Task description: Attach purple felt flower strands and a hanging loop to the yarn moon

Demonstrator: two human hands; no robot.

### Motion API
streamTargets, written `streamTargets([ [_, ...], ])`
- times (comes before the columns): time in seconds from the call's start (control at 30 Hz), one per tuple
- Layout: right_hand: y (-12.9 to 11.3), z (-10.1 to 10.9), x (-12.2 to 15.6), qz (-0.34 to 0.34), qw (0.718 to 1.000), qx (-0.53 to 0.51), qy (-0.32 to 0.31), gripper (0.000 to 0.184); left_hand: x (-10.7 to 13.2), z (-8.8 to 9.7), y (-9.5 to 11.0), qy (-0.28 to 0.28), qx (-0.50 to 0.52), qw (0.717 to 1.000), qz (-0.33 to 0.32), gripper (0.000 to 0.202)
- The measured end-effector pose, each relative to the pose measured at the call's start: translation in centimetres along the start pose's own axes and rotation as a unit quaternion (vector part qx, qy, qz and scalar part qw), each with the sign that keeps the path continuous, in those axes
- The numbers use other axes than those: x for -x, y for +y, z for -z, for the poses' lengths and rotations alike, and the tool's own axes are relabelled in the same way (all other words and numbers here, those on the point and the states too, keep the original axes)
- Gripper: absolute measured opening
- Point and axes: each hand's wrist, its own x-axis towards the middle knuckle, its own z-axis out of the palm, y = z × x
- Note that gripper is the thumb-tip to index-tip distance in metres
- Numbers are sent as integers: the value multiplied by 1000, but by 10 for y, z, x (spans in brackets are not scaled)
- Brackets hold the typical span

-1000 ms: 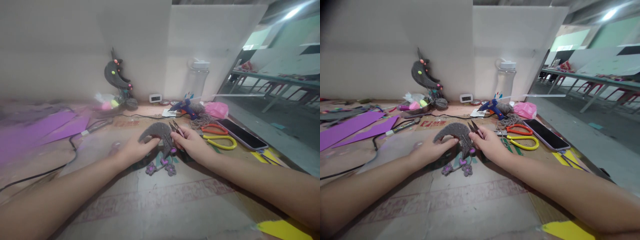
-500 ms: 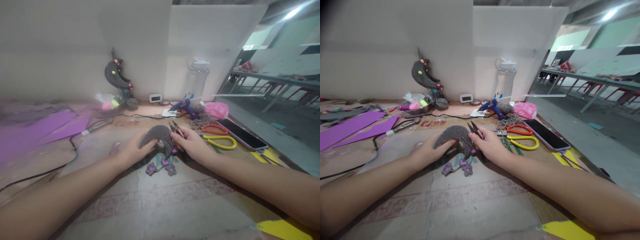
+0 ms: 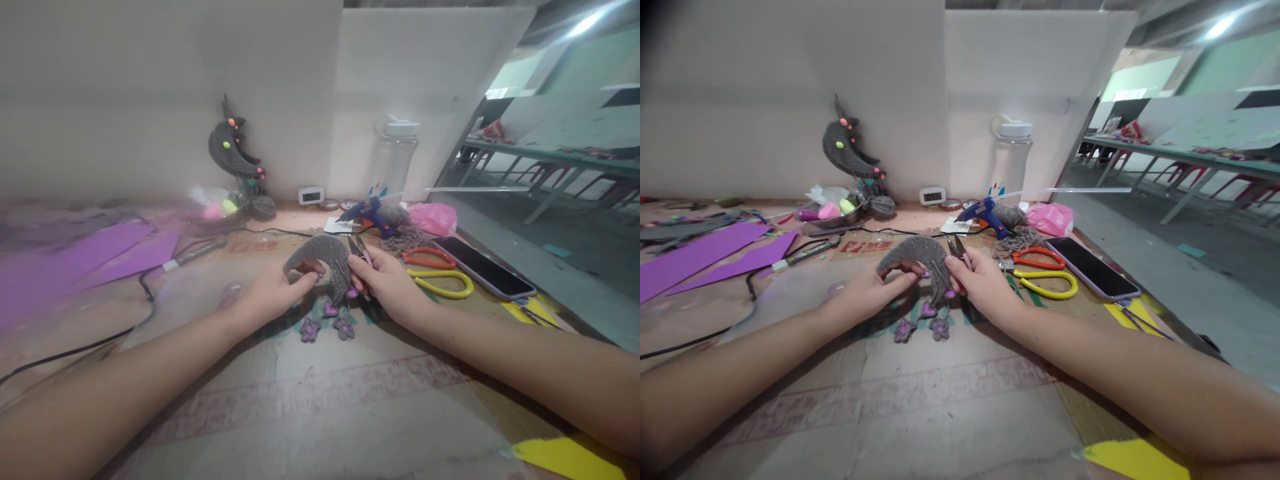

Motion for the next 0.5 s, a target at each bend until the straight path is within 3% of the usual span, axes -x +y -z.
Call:
streamTargets([
  [0.33,2,1,-1,-3,1000,-18,-20,34,-1,1,4,12,38,997,69,17],
  [0.5,3,1,-1,-10,999,-10,-40,33,0,1,4,5,64,996,60,15],
])
